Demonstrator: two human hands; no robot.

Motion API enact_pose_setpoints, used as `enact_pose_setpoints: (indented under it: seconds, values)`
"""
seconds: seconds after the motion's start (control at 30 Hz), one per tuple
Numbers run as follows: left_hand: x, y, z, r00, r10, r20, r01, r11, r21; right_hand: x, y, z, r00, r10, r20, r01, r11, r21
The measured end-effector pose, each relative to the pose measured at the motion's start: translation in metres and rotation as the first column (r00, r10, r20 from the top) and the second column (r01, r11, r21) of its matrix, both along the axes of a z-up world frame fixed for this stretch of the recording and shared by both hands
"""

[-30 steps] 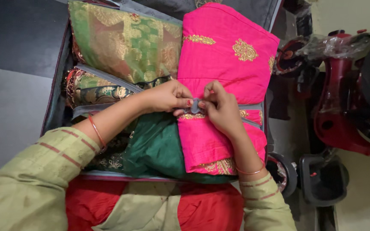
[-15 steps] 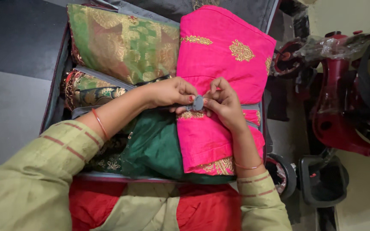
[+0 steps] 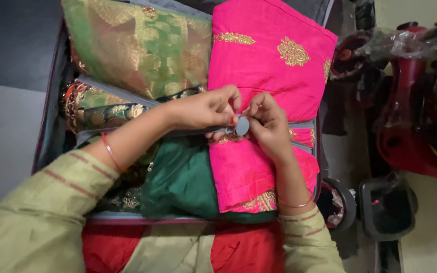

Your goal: The person packs multiple folded garments into a suitcase, organizes them by hand, and then fastens the internal buckle straps.

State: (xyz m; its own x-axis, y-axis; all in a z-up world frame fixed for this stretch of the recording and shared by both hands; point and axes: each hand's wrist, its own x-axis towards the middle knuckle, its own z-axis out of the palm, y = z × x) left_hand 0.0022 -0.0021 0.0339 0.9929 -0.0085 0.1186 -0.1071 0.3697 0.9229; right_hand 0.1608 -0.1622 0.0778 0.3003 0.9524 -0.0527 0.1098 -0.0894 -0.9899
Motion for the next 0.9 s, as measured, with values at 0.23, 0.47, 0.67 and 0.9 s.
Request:
enact_pose_setpoints:
  seconds: [0.23, 0.47, 0.67, 0.9]
  values:
    - [-0.008, -0.010, 0.005, 0.993, 0.117, 0.022, -0.118, 0.993, 0.025, -0.003, 0.001, 0.005, 0.999, -0.022, 0.049, 0.025, 0.998, -0.057]
    - [-0.010, -0.017, 0.009, 0.989, 0.134, 0.066, -0.134, 0.991, -0.005, 0.002, 0.010, 0.015, 0.997, 0.027, -0.066, -0.036, 0.990, -0.137]
    - [-0.004, -0.015, -0.003, 0.993, 0.121, 0.015, -0.119, 0.988, -0.095, -0.001, 0.014, 0.027, 0.996, 0.084, 0.022, -0.074, 0.957, -0.280]
    - [-0.002, -0.021, -0.002, 0.986, 0.158, -0.052, -0.159, 0.987, -0.006, -0.013, 0.001, 0.018, 0.946, -0.049, 0.319, 0.115, 0.975, -0.191]
